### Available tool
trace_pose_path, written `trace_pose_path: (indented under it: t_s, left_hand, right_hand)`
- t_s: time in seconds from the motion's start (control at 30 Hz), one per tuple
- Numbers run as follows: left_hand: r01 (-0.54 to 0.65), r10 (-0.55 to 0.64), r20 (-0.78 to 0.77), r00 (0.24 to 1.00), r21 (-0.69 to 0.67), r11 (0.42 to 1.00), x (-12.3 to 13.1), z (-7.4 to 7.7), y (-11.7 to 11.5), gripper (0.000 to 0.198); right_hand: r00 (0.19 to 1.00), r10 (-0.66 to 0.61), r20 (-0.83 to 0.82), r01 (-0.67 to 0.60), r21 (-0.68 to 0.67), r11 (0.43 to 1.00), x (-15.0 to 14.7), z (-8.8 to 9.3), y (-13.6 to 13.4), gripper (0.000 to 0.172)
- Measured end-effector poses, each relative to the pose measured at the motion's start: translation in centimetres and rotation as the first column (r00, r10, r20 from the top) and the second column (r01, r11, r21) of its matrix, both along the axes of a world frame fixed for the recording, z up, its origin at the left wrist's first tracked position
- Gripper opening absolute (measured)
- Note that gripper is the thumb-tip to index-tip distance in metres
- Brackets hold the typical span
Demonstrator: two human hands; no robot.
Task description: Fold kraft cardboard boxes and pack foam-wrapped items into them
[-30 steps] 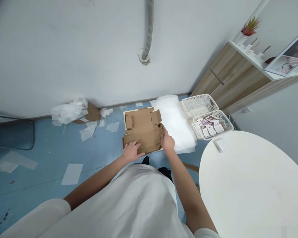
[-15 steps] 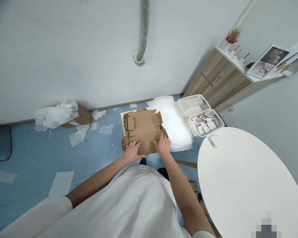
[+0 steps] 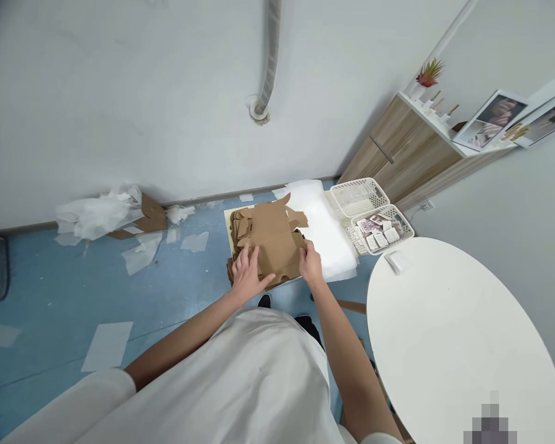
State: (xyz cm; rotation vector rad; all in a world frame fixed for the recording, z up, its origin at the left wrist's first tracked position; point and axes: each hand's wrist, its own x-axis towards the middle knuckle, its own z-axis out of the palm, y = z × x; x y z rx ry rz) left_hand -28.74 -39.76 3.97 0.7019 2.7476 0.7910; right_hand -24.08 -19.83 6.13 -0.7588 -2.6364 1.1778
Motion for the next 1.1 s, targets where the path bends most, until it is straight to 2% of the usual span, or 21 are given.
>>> trace_pose_path:
  t_s: [0.13, 0.23, 0.33, 0.43, 0.53, 0.67, 0.73, 0.83, 0.87, 0.93, 1.03, 1.1]
  left_hand:
    - [-0.118, 0.109, 0.084, 0.991, 0.119, 0.986, -1.0, 0.7, 1.4, 0.094]
    - [-0.141, 0.098, 0.225, 0.969, 0.184, 0.973, -1.6, 0.7, 3.3, 0.094]
    - [-0.057, -0.059, 0.357, 0.932, 0.305, 0.951, -1.4, 0.4, 6.3, 0.081]
    - [0.092, -0.311, 0.403, 0.861, 0.478, 0.873, 0.3, 0.5, 10.5, 0.063]
    - [0.224, -0.493, 0.378, 0.784, 0.568, 0.792, 3.3, 1.0, 15.6, 0.067]
    - [0.397, -0.686, 0.345, 0.641, 0.615, 0.681, 8.9, 1.5, 23.0, 0.072]
    - [0.436, -0.730, 0.381, 0.567, 0.614, 0.658, 12.1, 1.1, 26.4, 0.067]
    - [0.530, -0.758, 0.463, 0.459, 0.542, 0.652, 16.9, 0.0, 30.5, 0.044]
    - [0.577, -0.757, 0.478, 0.445, 0.494, 0.651, 18.3, -0.4, 31.5, 0.036]
    - [0.656, -0.742, 0.479, 0.469, 0.374, 0.656, 20.8, -1.3, 33.0, 0.028]
    - [0.714, -0.713, 0.457, 0.533, 0.209, 0.668, 23.5, -2.4, 34.3, 0.031]
    - [0.743, -0.706, 0.448, 0.548, 0.127, 0.657, 24.7, -2.9, 34.9, 0.034]
  right_hand:
    - [0.992, -0.058, -0.114, 0.056, -0.015, 0.998, 2.4, 1.3, 1.9, 0.034]
    - [0.971, -0.156, -0.179, 0.160, 0.006, 0.987, 5.3, 1.9, 4.1, 0.033]
    - [0.926, -0.272, -0.262, 0.281, -0.004, 0.960, 8.8, 2.4, 6.3, 0.033]
    - [0.851, -0.400, -0.340, 0.418, -0.023, 0.908, 13.1, 2.9, 8.5, 0.032]
    - [0.742, -0.546, -0.390, 0.580, -0.035, 0.814, 18.4, 3.4, 10.3, 0.032]
    - [0.550, -0.741, -0.386, 0.779, -0.082, 0.621, 26.6, 3.0, 12.1, 0.035]
    - [0.442, -0.824, -0.355, 0.846, -0.141, 0.515, 30.7, 2.1, 12.6, 0.038]
    - [0.301, -0.906, -0.299, 0.894, -0.244, 0.377, 36.0, 0.1, 13.2, 0.041]
    - [0.268, -0.923, -0.275, 0.898, -0.277, 0.343, 37.5, -0.7, 13.4, 0.042]
    - [0.216, -0.952, -0.219, 0.895, -0.345, 0.282, 40.0, -2.3, 13.7, 0.042]
    - [0.178, -0.977, -0.118, 0.876, -0.434, 0.212, 42.9, -4.7, 13.9, 0.040]
    - [0.183, -0.982, -0.049, 0.863, -0.470, 0.184, 44.2, -6.2, 14.0, 0.039]
